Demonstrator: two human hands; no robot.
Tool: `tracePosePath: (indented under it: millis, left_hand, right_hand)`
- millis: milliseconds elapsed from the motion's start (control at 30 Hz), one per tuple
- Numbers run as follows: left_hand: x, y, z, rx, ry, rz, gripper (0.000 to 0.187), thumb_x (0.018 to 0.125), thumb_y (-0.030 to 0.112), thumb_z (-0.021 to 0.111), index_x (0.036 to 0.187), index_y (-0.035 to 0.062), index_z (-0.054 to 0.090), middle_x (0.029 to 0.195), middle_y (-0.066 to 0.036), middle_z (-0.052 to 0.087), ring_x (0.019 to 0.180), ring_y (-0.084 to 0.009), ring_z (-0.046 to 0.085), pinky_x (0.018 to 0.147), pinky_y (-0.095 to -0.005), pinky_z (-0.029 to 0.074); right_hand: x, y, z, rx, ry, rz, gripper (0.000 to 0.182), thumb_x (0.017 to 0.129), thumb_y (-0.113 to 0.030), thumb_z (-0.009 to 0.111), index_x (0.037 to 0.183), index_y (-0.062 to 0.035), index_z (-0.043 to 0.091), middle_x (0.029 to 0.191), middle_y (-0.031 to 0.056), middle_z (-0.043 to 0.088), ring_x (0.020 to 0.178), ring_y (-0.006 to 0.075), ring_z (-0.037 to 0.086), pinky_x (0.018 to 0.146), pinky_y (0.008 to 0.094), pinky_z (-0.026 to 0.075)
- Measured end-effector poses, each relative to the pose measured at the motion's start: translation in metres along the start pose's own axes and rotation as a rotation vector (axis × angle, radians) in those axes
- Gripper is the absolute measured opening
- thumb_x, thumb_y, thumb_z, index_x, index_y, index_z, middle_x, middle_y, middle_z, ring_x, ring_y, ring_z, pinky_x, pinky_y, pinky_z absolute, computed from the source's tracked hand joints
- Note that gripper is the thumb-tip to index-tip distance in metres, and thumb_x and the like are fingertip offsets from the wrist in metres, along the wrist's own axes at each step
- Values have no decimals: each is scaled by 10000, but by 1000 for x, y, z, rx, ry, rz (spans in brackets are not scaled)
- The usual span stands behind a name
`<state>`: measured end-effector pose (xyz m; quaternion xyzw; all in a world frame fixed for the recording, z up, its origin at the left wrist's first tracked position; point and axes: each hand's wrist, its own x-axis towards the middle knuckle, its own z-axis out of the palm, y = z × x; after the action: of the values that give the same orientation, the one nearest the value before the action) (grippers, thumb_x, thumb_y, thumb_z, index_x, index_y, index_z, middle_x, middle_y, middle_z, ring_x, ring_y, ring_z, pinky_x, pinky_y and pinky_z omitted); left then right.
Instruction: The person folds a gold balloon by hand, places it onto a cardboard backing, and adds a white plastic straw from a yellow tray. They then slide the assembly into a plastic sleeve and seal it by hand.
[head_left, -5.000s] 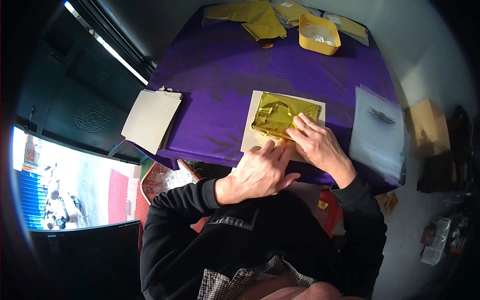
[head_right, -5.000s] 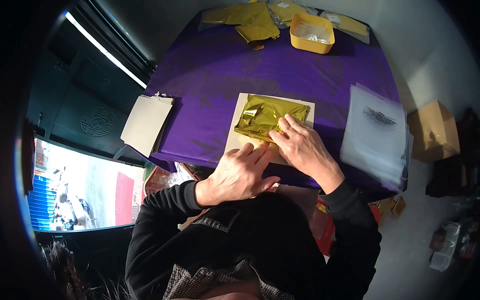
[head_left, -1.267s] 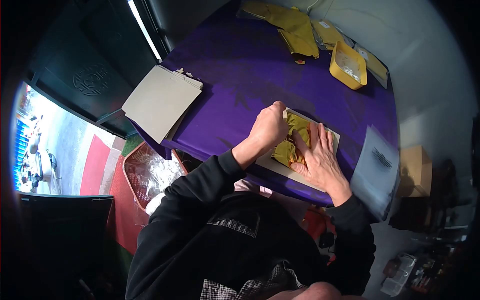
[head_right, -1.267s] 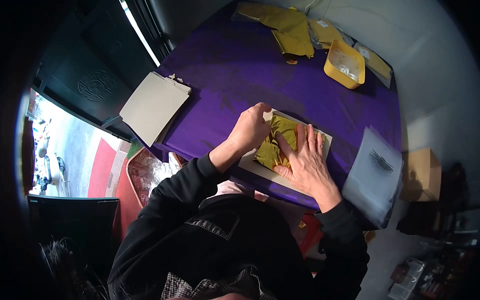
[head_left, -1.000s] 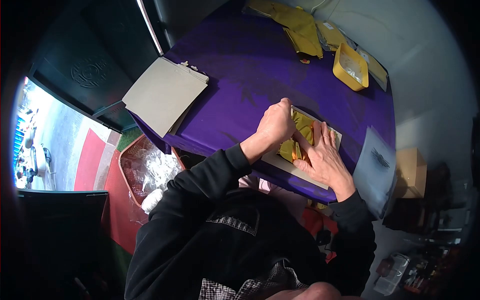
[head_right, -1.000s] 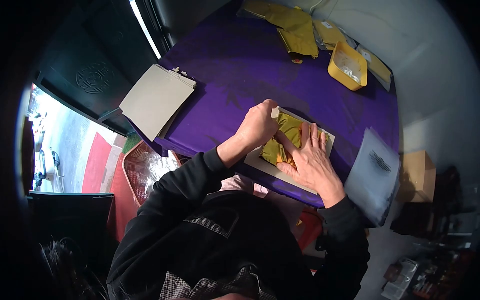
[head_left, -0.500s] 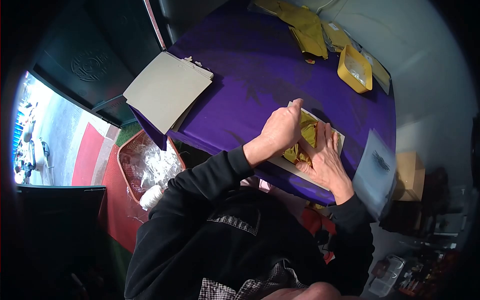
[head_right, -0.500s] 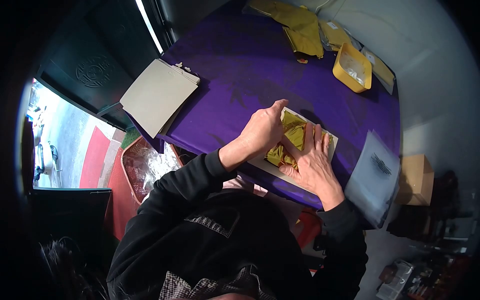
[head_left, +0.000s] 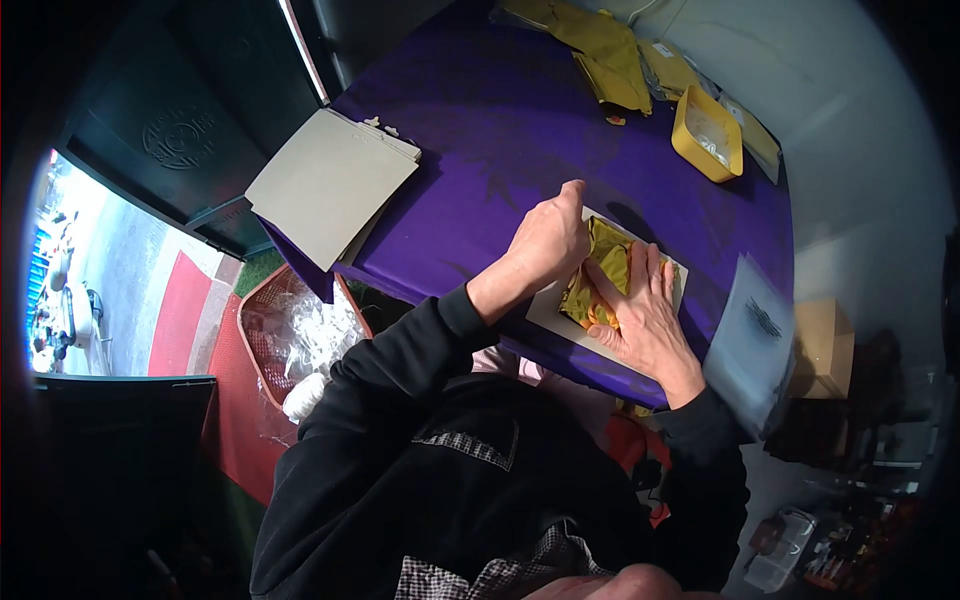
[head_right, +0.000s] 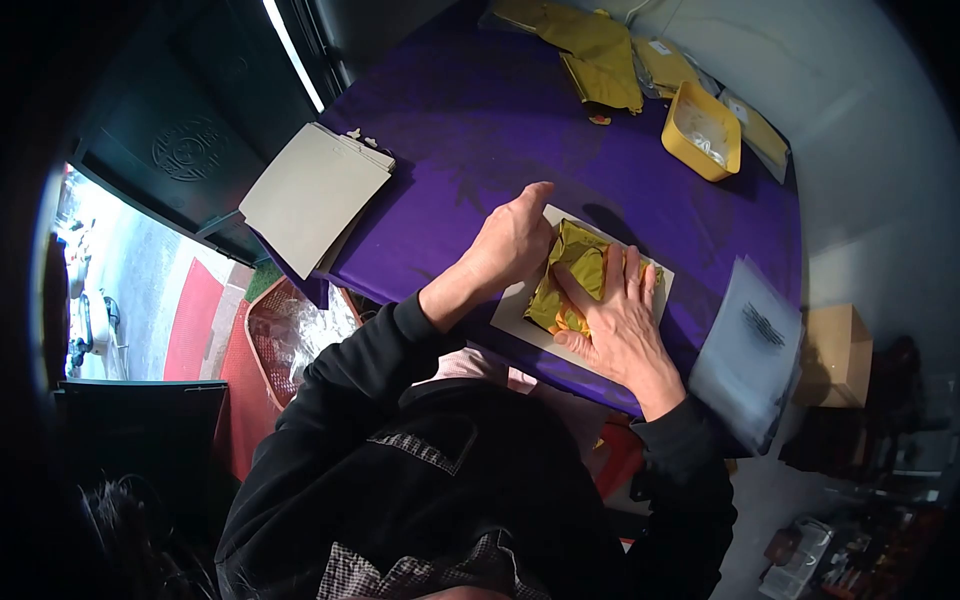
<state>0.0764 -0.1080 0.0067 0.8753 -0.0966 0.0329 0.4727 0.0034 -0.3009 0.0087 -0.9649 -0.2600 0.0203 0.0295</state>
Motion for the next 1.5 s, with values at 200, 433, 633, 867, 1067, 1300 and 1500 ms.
tracePosePath:
  millis: [200, 433, 633, 867, 1067, 1300, 1500]
  left_hand:
    - [6, 5, 6, -55, -89, -11, 587, 805, 61, 595, 1340, -100, 416, 909, -212, 703, 887, -326, 699, 790, -380, 550]
    - [5, 1, 7, -155, -71, -25, 560, 815, 28, 566, 1336, -105, 411, 936, -230, 690, 898, -344, 692, 785, -383, 549]
    - [-18, -4, 2, -144, 123, 181, 339, 841, 2, 528, 1170, -76, 556, 916, -222, 680, 888, -385, 675, 790, -402, 544]
    - [-22, -15, -43, 376, -9, 586, 83, 720, 86, 632, 759, 14, 644, 784, -114, 642, 750, -268, 593, 729, -325, 455]
    - [-6, 7, -68, 764, -137, 907, 151, 794, 193, 653, 804, 47, 615, 806, -39, 577, 860, -196, 540, 747, -317, 454]
    - [48, 3, -39, 784, -259, 1296, 297, 860, 267, 623, 1044, 36, 649, 1011, -52, 649, 1015, -209, 566, 820, -335, 471]
    - [69, 2, -33, 531, -499, 1398, 635, 610, 351, 834, 1112, 41, 598, 996, -48, 646, 1060, -232, 561, 892, -368, 457]
  right_hand:
    - [-1, 4, 5, -21, 17, -21, 765, 845, -731, 466, 1473, -298, 402, 1481, 356, 186, 1377, 574, 139, 1102, 686, 117]
    - [-1, 3, 5, -31, 21, -30, 777, 845, -735, 459, 1473, -282, 397, 1487, 356, 170, 1379, 575, 128, 1103, 685, 109]
    - [-3, 7, 12, -35, 66, -42, 932, 856, -765, 368, 1506, -101, 298, 1501, 371, 157, 1396, 566, 114, 1114, 663, 87]
    - [-4, 10, 14, -9, 83, -58, 1028, 820, -817, 327, 1519, -67, 258, 1493, 393, 163, 1410, 556, 104, 1114, 664, 80]
    - [-2, 11, 14, -20, 88, -75, 1067, 830, -812, 304, 1492, 23, 236, 1478, 392, 191, 1388, 563, 151, 1107, 663, 95]
    - [-3, 11, 12, -16, 92, -93, 1075, 818, -812, 327, 1504, 4, 190, 1493, 369, 181, 1388, 560, 151, 1107, 662, 104]
    - [-4, 14, 12, 4, 69, -105, 1061, 829, -791, 350, 1538, -36, 117, 1512, 352, 162, 1407, 549, 120, 1114, 655, 99]
